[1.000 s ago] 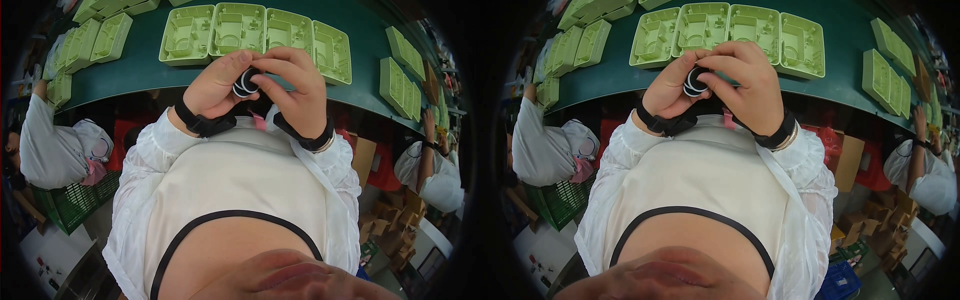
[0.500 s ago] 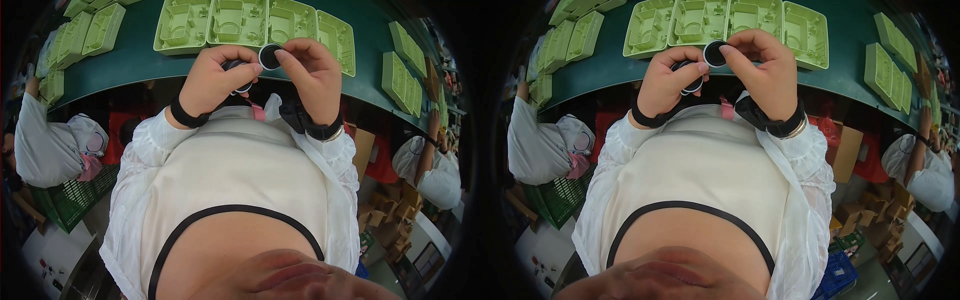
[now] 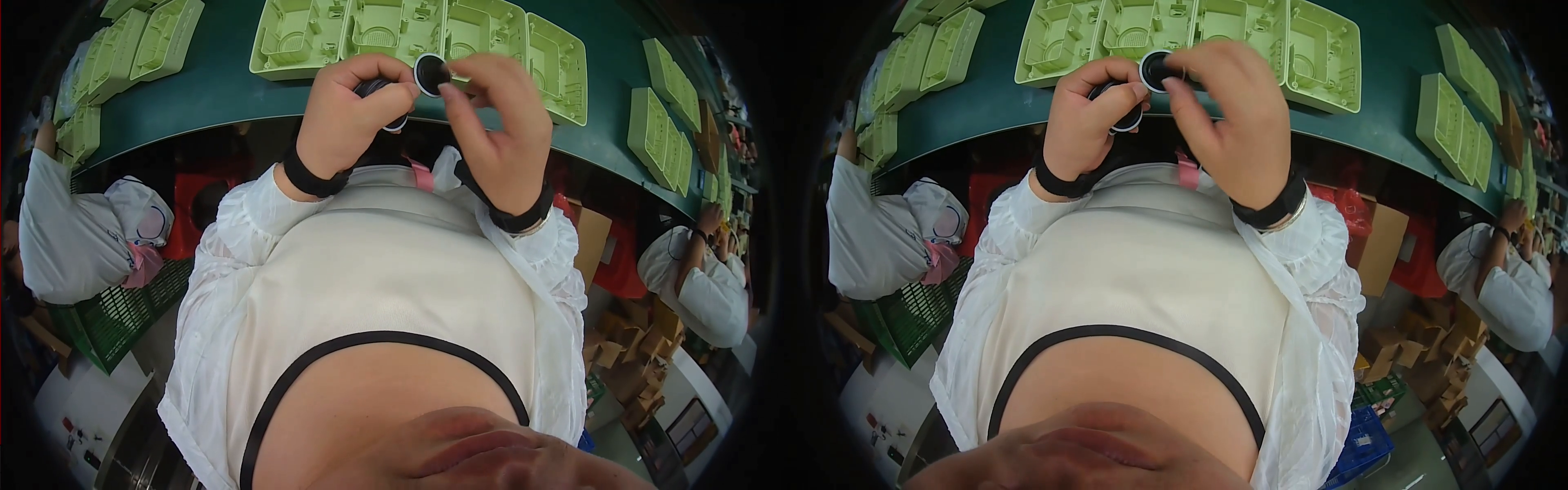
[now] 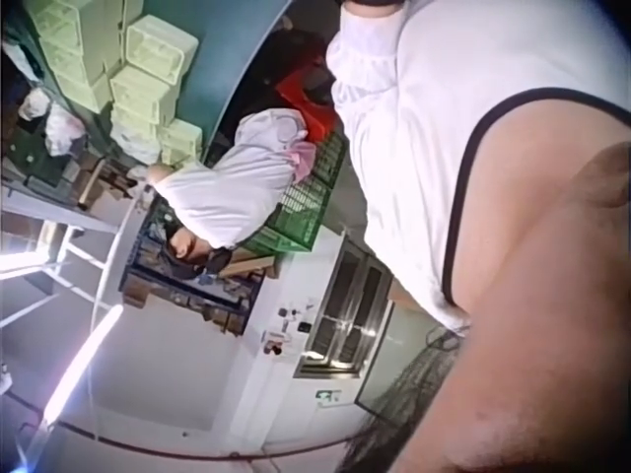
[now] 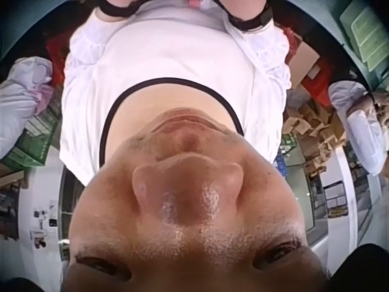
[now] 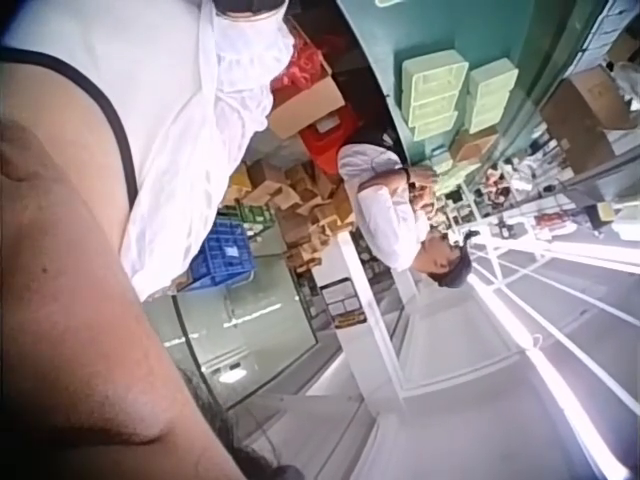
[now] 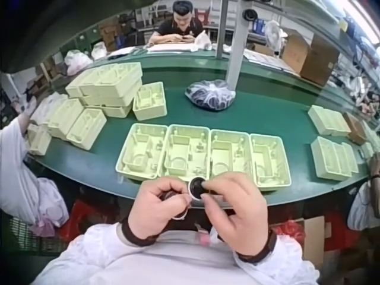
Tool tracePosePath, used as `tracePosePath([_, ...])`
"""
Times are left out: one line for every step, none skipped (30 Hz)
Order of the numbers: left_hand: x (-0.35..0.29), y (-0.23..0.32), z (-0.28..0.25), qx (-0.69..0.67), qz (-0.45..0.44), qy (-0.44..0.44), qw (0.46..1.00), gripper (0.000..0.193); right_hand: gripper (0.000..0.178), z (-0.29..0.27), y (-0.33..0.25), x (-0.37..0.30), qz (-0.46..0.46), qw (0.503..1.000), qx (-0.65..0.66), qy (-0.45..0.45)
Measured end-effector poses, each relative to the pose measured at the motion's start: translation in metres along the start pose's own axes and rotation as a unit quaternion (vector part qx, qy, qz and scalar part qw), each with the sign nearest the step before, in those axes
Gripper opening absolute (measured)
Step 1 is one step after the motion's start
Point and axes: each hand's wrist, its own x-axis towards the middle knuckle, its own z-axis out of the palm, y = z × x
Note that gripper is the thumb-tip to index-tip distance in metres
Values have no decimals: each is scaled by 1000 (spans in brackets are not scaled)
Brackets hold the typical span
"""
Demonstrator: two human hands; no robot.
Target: The person peels the adhesive backing from a speaker and presses it into a plastic housing, repeating the process for several units.
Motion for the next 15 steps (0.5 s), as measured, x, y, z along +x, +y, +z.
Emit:
tracePosePath([0, 2, 1, 32, 22, 6, 999, 8, 20, -1, 0, -1, -52, 998, -30, -21])
tracePosePath([0, 4, 3, 65, 43, 12, 997, 8, 20, 0, 0, -2, -51, 998, -30, -22])
tracePosePath([0, 4, 4, 98, 65, 19, 993, 8, 19, 3, 0, -2, -57, 997, -38, -19])
tracePosePath([1, 4, 4, 97, 64, 18, 993, 8, 18, 5, -1, -3, -64, 997, -47, -17])
tracePosePath([1, 3, 5, 141, 101, 24, 985, 8, 17, 6, -1, -4, -70, 996, -56, -14])
tracePosePath([2, 3, 5, 184, 137, 30, 973, 8, 17, 6, 0, -4, -68, 996, -56, -13])
tracePosePath([2, 3, 6, 226, 173, 35, 958, 8, 17, 4, 0, -4, -69, 995, -62, -18])
tracePosePath([3, 3, 7, 226, 172, 34, 958, 8, 17, 3, 0, -4, -70, 995, -69, -23])
tracePosePath([4, 3, 8, 256, 206, 33, 944, 8, 17, 2, 0, -5, -71, 994, -75, -28])
tracePosePath([4, 3, 10, 284, 240, 32, 928, 8, 17, 1, 0, -5, -70, 994, -76, -29])
tracePosePath([4, 4, 12, 312, 273, 31, 909, 8, 17, 0, 0, -6, -62, 995, -77, -32])
tracePosePath([4, 4, 13, 311, 272, 29, 910, 8, 16, -1, 0, -7, -54, 995, -77, -36])
tracePosePath([2, 6, 14, 314, 259, 16, 913, 7, 16, -2, -1, -9, -45, 995, -79, -40])
tracePosePath([1, 7, 15, 316, 246, 2, 916, 7, 16, -4, 0, -10, -43, 995, -82, -39])
tracePosePath([1, 7, 17, 318, 233, -12, 919, 7, 15, -6, 1, -12, -30, 996, -73, -39])
